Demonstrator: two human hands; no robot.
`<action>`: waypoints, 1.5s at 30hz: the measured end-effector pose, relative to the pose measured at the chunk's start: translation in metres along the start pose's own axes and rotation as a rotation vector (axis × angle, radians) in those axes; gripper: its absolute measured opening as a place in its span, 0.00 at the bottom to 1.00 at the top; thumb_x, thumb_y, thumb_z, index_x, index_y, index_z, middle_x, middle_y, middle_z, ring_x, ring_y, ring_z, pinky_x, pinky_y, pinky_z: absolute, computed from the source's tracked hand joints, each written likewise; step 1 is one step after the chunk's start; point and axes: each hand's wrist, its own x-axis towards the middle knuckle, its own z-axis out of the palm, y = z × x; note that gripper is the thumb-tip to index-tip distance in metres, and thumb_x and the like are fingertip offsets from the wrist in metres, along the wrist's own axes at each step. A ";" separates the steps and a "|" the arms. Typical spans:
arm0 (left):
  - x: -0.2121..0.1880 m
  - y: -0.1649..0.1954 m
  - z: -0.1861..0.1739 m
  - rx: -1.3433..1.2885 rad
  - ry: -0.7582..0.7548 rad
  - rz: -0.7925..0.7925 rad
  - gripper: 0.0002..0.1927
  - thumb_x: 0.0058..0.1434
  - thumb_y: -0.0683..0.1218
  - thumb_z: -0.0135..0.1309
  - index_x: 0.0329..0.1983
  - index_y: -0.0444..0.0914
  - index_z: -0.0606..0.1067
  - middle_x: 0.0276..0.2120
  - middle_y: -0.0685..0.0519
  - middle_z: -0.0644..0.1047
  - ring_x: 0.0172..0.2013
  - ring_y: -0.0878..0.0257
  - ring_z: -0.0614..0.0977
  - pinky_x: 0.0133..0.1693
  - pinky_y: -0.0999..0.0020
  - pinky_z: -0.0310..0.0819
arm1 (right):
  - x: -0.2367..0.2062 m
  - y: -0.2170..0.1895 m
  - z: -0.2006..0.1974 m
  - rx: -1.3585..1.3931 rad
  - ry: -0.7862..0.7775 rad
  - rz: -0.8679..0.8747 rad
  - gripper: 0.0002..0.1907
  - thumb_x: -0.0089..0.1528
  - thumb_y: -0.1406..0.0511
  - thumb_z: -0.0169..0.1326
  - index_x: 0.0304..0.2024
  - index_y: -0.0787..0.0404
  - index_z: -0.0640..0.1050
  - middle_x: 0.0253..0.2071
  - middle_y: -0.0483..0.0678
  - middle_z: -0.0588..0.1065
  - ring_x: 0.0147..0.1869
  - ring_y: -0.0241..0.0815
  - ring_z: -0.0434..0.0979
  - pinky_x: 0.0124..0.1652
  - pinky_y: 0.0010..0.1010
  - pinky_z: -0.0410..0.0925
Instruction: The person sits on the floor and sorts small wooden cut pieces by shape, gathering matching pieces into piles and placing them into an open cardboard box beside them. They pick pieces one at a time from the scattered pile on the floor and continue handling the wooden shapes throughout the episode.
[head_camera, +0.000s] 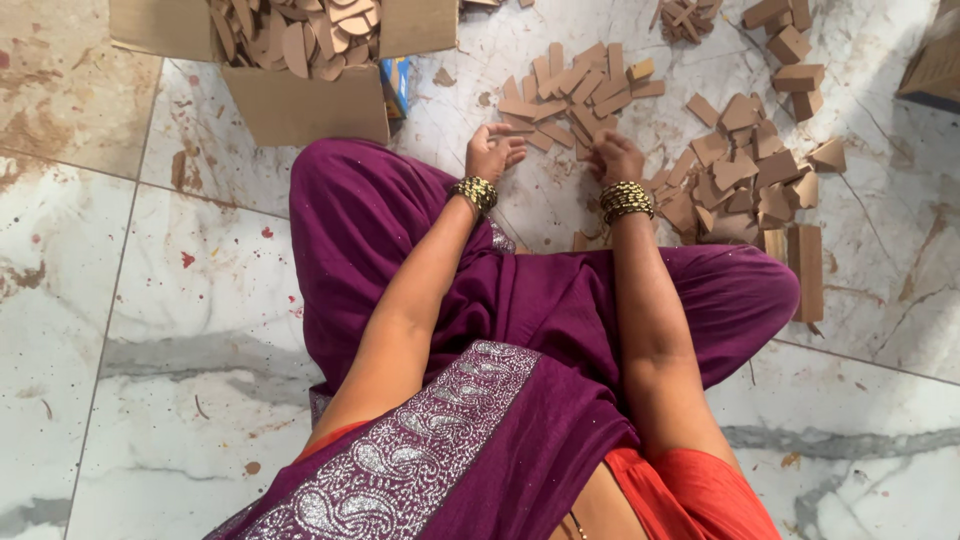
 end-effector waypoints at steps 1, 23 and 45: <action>0.000 0.000 0.000 -0.031 -0.047 0.003 0.16 0.65 0.40 0.51 0.55 0.32 0.67 0.44 0.37 0.81 0.39 0.54 0.87 0.43 0.62 0.88 | 0.000 0.001 0.004 0.013 -0.043 0.044 0.18 0.59 0.72 0.58 0.53 0.63 0.79 0.35 0.47 0.78 0.32 0.37 0.81 0.26 0.24 0.69; 0.018 -0.012 -0.005 -0.036 0.222 -0.178 0.13 0.68 0.42 0.45 0.54 0.34 0.71 0.32 0.46 0.79 0.25 0.61 0.80 0.28 0.65 0.79 | 0.014 0.014 0.003 -1.037 0.077 -0.686 0.12 0.63 0.68 0.59 0.49 0.53 0.81 0.44 0.49 0.77 0.42 0.46 0.80 0.42 0.38 0.75; 0.011 -0.002 0.002 -0.080 0.352 -0.053 0.17 0.67 0.44 0.51 0.56 0.32 0.67 0.39 0.46 0.78 0.30 0.63 0.80 0.30 0.68 0.80 | -0.017 0.032 0.065 -1.436 -0.100 -1.014 0.04 0.64 0.67 0.58 0.40 0.52 0.81 0.43 0.49 0.77 0.49 0.50 0.78 0.48 0.41 0.72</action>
